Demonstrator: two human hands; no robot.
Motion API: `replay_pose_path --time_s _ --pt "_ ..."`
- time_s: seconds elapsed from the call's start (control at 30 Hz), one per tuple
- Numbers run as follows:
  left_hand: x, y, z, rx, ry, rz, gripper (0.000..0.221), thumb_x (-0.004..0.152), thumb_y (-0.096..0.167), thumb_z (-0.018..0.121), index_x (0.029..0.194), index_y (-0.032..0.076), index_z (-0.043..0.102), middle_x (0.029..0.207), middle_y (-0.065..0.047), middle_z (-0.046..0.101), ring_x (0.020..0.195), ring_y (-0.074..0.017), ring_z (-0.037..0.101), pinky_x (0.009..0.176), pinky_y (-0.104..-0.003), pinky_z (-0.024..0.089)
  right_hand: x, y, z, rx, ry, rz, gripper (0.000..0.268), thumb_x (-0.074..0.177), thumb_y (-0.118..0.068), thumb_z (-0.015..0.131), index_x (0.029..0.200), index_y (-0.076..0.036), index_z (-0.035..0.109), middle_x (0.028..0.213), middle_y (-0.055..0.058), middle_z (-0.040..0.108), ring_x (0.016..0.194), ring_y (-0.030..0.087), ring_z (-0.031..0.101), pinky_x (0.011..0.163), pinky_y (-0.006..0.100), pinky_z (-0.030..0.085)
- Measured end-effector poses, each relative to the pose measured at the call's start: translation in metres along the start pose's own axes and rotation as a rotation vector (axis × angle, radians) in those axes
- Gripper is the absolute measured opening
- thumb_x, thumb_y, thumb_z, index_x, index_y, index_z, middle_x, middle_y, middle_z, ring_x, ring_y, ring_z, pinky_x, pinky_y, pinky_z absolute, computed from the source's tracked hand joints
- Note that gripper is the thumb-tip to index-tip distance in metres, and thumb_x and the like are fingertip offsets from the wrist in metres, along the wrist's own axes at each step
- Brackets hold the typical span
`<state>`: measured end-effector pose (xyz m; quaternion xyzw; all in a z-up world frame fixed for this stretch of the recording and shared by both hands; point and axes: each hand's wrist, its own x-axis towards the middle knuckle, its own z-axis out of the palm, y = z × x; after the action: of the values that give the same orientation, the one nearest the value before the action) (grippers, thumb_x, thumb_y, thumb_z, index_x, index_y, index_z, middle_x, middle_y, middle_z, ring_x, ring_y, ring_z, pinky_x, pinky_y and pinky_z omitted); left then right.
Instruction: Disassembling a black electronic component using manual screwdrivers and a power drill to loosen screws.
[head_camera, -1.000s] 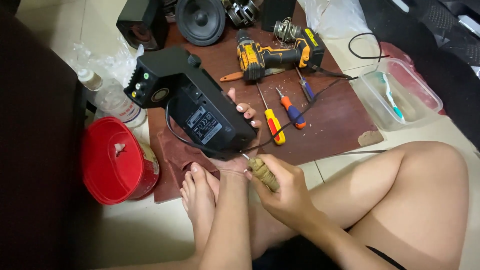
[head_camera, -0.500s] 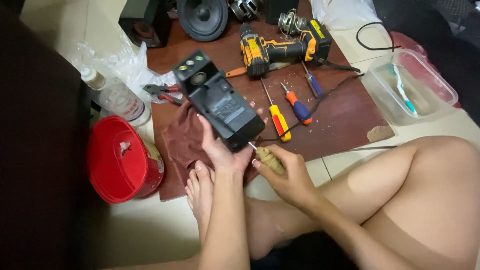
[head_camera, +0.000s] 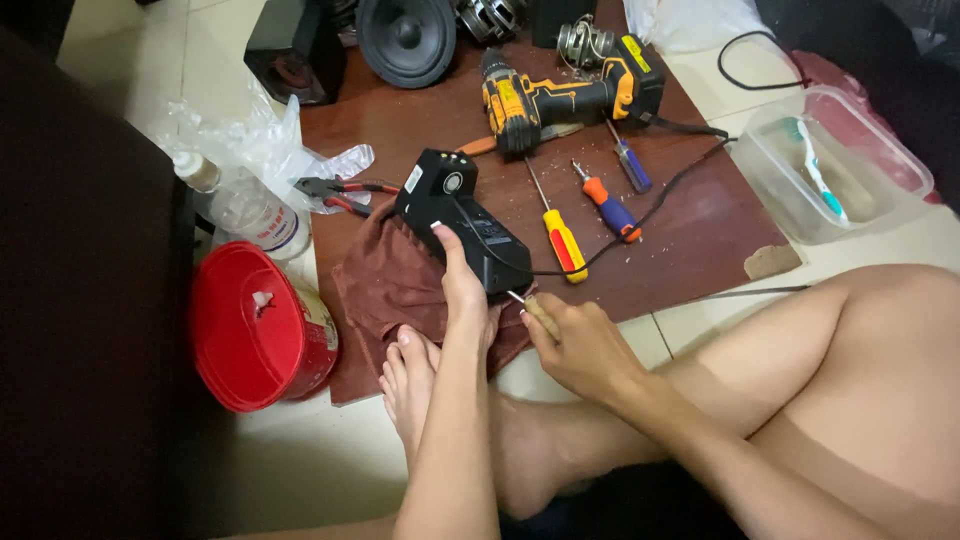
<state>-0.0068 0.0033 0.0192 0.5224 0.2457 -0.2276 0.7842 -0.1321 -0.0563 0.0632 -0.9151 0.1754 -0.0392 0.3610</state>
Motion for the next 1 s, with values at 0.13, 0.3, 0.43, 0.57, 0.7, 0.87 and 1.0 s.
replay_pose_path --time_s 0.13,0.3,0.43,0.57,0.7,0.87,1.0 --pt "-0.015 0.008 0.004 -0.021 -0.001 -0.017 0.085 0.072 0.069 0.046 0.105 -0.009 0.053 0.091 -0.022 0.059 0.081 -0.0327 0.062 0.070 -0.053 0.051 0.012 0.000 -0.010 -0.005 -0.108 0.031 0.031 0.082 -0.024 0.050 0.096 0.000 0.063 0.050 0.017 0.058 0.045 0.027 0.061 0.040 0.036 0.043" --pt "-0.028 0.013 0.004 -0.073 0.012 -0.029 0.081 0.072 0.070 0.042 0.103 -0.004 0.055 0.089 -0.018 0.059 0.079 -0.0292 0.062 0.071 -0.051 0.052 0.016 -0.013 -0.023 -0.039 -0.164 0.036 0.021 0.078 -0.017 0.052 0.080 0.000 0.065 0.045 0.015 0.054 0.041 0.021 0.052 0.038 0.031 0.037" --pt "-0.018 0.008 0.003 -0.097 0.021 -0.027 0.079 0.073 0.068 0.045 0.101 -0.005 0.056 0.085 -0.018 0.059 0.073 -0.0292 0.062 0.065 -0.049 0.053 0.020 -0.015 -0.025 -0.075 -0.183 0.034 0.022 0.077 -0.020 0.052 0.076 -0.003 0.065 0.048 0.019 0.056 0.043 0.028 0.056 0.040 0.035 0.038" --pt "-0.015 0.008 0.001 -0.122 -0.002 -0.020 0.081 0.073 0.069 0.045 0.101 -0.006 0.056 0.087 -0.020 0.060 0.075 -0.0311 0.063 0.066 -0.054 0.052 0.022 -0.025 -0.032 -0.177 -0.261 0.117 0.024 0.079 -0.024 0.051 0.081 -0.003 0.064 0.064 0.022 0.062 0.063 0.037 0.063 0.052 0.040 0.046" --pt "-0.017 0.007 0.002 -0.156 -0.001 -0.019 0.078 0.075 0.068 0.044 0.099 -0.005 0.057 0.082 -0.018 0.060 0.070 -0.0303 0.063 0.063 -0.052 0.052 0.027 -0.030 -0.032 -0.237 -0.308 0.125 0.025 0.079 -0.026 0.053 0.080 -0.003 0.062 0.070 0.022 0.063 0.070 0.038 0.063 0.057 0.042 0.048" --pt "-0.015 0.005 0.001 -0.235 -0.061 -0.056 0.076 0.075 0.071 0.039 0.104 0.003 0.058 0.089 -0.014 0.062 0.078 -0.0289 0.064 0.071 -0.051 0.052 0.026 -0.015 -0.023 -0.285 -0.315 0.106 0.028 0.080 -0.031 0.051 0.082 -0.004 0.061 0.073 0.025 0.062 0.075 0.041 0.062 0.060 0.046 0.048" --pt "-0.007 0.001 -0.005 -0.269 -0.107 -0.078 0.077 0.072 0.074 0.040 0.108 0.008 0.057 0.096 -0.013 0.063 0.088 -0.0291 0.063 0.079 -0.053 0.048 0.019 -0.003 -0.002 -0.101 -0.227 0.112 0.027 0.083 -0.025 0.047 0.081 0.000 0.060 0.063 0.023 0.062 0.065 0.038 0.064 0.055 0.041 0.050"
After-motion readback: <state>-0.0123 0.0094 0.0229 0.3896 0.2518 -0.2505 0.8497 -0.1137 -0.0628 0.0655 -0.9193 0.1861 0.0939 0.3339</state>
